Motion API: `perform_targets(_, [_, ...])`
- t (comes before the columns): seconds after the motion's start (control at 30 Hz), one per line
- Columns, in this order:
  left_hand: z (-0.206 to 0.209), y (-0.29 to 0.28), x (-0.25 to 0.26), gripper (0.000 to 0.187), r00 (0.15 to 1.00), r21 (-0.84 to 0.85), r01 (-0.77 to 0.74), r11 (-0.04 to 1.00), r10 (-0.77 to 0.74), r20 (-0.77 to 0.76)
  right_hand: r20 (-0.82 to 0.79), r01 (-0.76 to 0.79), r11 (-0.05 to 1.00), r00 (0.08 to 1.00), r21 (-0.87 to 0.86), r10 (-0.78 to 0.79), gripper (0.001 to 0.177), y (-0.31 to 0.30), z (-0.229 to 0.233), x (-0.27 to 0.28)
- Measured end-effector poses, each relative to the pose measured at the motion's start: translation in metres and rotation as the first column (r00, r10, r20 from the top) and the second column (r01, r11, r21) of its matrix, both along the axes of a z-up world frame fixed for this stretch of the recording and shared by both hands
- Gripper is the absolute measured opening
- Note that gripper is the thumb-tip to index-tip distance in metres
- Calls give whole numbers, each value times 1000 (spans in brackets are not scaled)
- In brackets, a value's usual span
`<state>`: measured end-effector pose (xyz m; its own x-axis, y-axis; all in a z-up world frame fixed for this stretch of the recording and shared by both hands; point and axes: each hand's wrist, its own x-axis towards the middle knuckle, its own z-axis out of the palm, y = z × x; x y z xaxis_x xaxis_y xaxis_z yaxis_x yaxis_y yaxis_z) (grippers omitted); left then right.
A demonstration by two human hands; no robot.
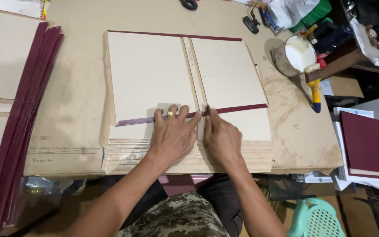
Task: The person aligns a maroon strip along the spine of a book block and presses it down with a metal tool. They repeat this process for several books, then switch to applying glue to the spine of a book with a blue strip using a brush.
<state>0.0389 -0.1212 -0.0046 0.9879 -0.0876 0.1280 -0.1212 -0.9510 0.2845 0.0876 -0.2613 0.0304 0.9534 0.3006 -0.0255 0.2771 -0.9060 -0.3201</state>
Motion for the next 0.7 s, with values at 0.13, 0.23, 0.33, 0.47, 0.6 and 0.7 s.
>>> perform_targets(0.13, [-8, -5, 0, 49, 996, 74, -21, 997, 14, 90, 23, -61, 996, 998, -67, 63, 52, 14, -22, 50])
perform_targets(0.23, [-3, -7, -4, 45, 988, 45, -33, 998, 25, 154, 40, -57, 998, 998, 42, 55, 47, 15, -21, 68])
perform_targets(0.33, [3, -15, -5, 47, 985, -1, -15, 1000, 14, 172, 43, 40, 958, 998, 284, -54, 47, -15, 1, 52])
perform_targets(0.47, [15, -23, 4, 53, 998, -15, -30, 999, 29, -57, 13, 238, 917, 967, 320, -255, 46, -75, 16, 46])
perform_targets(0.6, [18, -26, 8, 52, 998, 10, -42, 999, 43, -48, 93, 390, 918, 914, 74, -396, 48, -130, -27, 96])
perform_targets(0.7, [22, -29, 9, 50, 996, -1, -57, 998, 57, -68, 40, 313, 949, 948, 26, -314, 48, -90, -16, 76])
